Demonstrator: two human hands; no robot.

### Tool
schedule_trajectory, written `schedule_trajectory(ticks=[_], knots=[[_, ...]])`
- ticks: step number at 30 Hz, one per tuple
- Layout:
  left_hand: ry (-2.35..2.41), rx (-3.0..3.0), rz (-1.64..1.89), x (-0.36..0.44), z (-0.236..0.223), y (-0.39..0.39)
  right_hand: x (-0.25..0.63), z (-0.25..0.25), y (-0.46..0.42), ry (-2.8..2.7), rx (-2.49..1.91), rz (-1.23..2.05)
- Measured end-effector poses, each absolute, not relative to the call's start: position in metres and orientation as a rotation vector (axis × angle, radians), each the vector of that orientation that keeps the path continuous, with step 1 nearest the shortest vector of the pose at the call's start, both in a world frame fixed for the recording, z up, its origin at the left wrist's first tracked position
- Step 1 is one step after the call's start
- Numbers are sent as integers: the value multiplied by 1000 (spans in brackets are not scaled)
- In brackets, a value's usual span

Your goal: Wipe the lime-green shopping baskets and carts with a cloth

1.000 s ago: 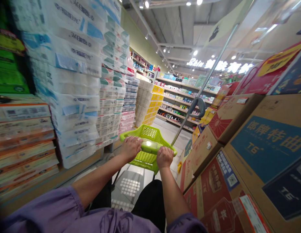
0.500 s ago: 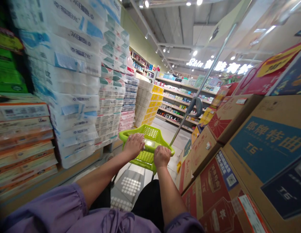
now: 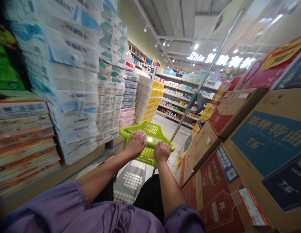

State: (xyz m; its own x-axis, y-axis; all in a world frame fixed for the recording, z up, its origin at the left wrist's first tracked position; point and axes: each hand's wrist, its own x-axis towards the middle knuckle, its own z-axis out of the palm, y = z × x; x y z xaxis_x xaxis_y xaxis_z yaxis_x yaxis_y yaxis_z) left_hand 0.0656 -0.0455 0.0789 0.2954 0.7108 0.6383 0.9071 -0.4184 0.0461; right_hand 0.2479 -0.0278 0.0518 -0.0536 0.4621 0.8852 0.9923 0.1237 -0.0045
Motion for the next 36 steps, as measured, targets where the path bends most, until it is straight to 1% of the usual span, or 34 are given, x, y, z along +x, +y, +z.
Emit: schedule_trajectory(ticks=[3,9,11,14,15,16,19,21,26,31,32,36], knots=[[-1270,-2372,-770,71,77,-48,249,51,-27,-1645,-1437,-860],[-1667,-2119,-871,64,80,-40,248,50,-27,-1623,-1439,-902],[-1560,-2172,-839,71,78,-44,247,50,-27,-1611,-1440,-903],[-1211,-2354,-734,80,76,-51,248,50,-27,-1639,-1432,-892],[-1163,-2381,-712,80,77,-51,249,50,-27,-1648,-1427,-886],[-1186,-2381,-707,79,79,-49,250,50,-27,-1651,-1422,-879],[-1514,-2242,-772,71,85,-41,252,49,-26,-1631,-1417,-859],[-1628,-2174,-797,68,85,-39,252,48,-26,-1623,-1419,-857],[-1355,-2323,-745,71,81,-45,251,49,-27,-1620,-1427,-887],[-1653,-2167,-793,63,87,-45,251,49,-27,-1609,-1416,-937],[-1640,-2171,-791,63,87,-45,251,50,-27,-1604,-1419,-942],[-1339,-2342,-748,66,85,-49,250,50,-27,-1617,-1432,-927]])
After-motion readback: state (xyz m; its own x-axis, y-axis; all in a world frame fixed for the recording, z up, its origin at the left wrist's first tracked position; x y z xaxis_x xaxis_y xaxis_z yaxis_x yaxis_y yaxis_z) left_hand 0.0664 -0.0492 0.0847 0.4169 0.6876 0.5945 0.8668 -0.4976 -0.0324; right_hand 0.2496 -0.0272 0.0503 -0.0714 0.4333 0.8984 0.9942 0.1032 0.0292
